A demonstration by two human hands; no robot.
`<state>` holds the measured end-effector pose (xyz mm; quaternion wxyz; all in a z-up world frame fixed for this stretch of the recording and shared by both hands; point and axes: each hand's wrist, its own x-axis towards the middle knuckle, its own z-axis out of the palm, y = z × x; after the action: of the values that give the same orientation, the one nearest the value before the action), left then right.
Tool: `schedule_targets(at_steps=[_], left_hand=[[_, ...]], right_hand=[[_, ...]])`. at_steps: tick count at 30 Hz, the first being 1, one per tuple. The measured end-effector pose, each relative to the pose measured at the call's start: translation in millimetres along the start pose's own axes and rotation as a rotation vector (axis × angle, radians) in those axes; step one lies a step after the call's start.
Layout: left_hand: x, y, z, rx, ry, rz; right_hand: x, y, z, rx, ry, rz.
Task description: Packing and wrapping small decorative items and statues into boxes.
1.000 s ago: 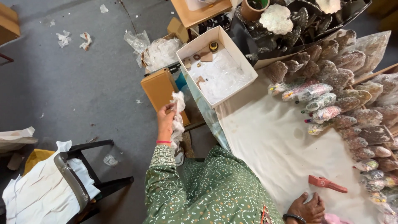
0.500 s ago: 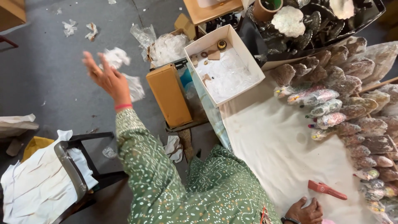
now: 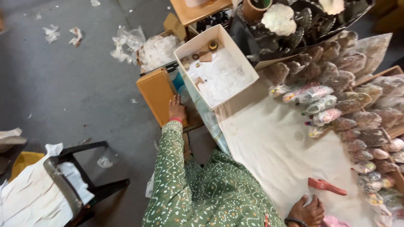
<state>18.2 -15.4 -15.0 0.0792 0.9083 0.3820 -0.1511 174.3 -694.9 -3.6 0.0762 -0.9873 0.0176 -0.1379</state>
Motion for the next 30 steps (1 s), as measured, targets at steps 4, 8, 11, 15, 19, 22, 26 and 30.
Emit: schedule_targets(at_steps=[4,8,11,15,19,22,26,30], left_hand=[[29.5,6.3,40.8,0.110,0.041,-0.085],[58.7,-2.3,83.9,0.161,0.150,-0.119],[52.3,3.2,65.1,0.146,-0.019,-0.135],[47.1,5.3,56.7,0.149,-0.101,-0.148],[42.0,3.4,52.0,0.051,-0.047,-0.137],[29.9,-5.7,58.4,-0.286,0.198,-0.171],[-10.0,-36.6,42.2,-0.943,0.679,-0.228],[-50.7,-43.1,13.4,-0.901,0.683,-0.276]], right_hand=[[0.0,5.0,4.9,0.019,-0.005,-0.014],[-2.9,-1.2,1.0,0.071,0.032,-0.010],[-2.3,0.9,1.8,0.031,0.040,-0.047],[-0.9,8.2,8.6,0.038,0.040,-0.087],[-2.1,-3.0,4.2,0.092,0.104,-0.082],[-1.7,-5.1,-0.9,0.081,0.135,-0.117],[0.2,-1.7,10.5,0.204,0.110,-0.084],[-1.6,-10.0,11.0,0.215,0.144,-0.060]])
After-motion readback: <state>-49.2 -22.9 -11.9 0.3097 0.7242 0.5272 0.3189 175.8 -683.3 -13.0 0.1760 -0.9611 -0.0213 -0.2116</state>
